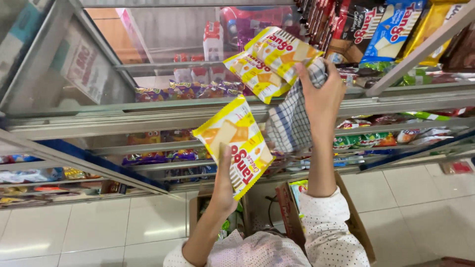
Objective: Restocking and organizing snack packets from a box into a glass display case.
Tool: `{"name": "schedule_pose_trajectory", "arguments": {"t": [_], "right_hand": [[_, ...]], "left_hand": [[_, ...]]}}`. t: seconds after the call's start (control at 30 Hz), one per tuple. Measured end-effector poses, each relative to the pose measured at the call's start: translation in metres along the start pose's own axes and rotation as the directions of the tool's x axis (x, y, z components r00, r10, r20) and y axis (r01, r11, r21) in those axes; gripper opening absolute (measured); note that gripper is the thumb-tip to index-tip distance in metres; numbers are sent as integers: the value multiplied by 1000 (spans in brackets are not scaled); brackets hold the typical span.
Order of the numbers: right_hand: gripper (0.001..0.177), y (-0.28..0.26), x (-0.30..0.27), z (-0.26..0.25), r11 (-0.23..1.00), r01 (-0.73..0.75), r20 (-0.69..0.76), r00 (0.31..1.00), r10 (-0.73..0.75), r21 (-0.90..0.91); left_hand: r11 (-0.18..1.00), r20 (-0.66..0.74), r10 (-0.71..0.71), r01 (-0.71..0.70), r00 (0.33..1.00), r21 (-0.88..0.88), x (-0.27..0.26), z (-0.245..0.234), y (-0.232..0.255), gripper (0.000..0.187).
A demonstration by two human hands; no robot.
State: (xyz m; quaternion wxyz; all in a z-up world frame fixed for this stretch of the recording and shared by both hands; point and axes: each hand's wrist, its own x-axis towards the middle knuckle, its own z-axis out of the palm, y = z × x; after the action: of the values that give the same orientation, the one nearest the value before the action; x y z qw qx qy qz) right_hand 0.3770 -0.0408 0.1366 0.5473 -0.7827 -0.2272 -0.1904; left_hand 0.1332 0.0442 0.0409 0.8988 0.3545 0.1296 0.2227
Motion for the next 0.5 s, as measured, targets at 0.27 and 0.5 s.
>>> {"name": "schedule_pose_trajectory", "arguments": {"t": [0.27,0.5], "right_hand": [[63,39,-64,-31,971,16,-277,960,52,238],[60,-25,-209,-60,733,275,-406,914,1,622]], "left_hand": [[993,77,71,-64,995,-98,-21,17,15,82],[991,-28,-117,119,993,59,-20,-45,-64,74]]}}
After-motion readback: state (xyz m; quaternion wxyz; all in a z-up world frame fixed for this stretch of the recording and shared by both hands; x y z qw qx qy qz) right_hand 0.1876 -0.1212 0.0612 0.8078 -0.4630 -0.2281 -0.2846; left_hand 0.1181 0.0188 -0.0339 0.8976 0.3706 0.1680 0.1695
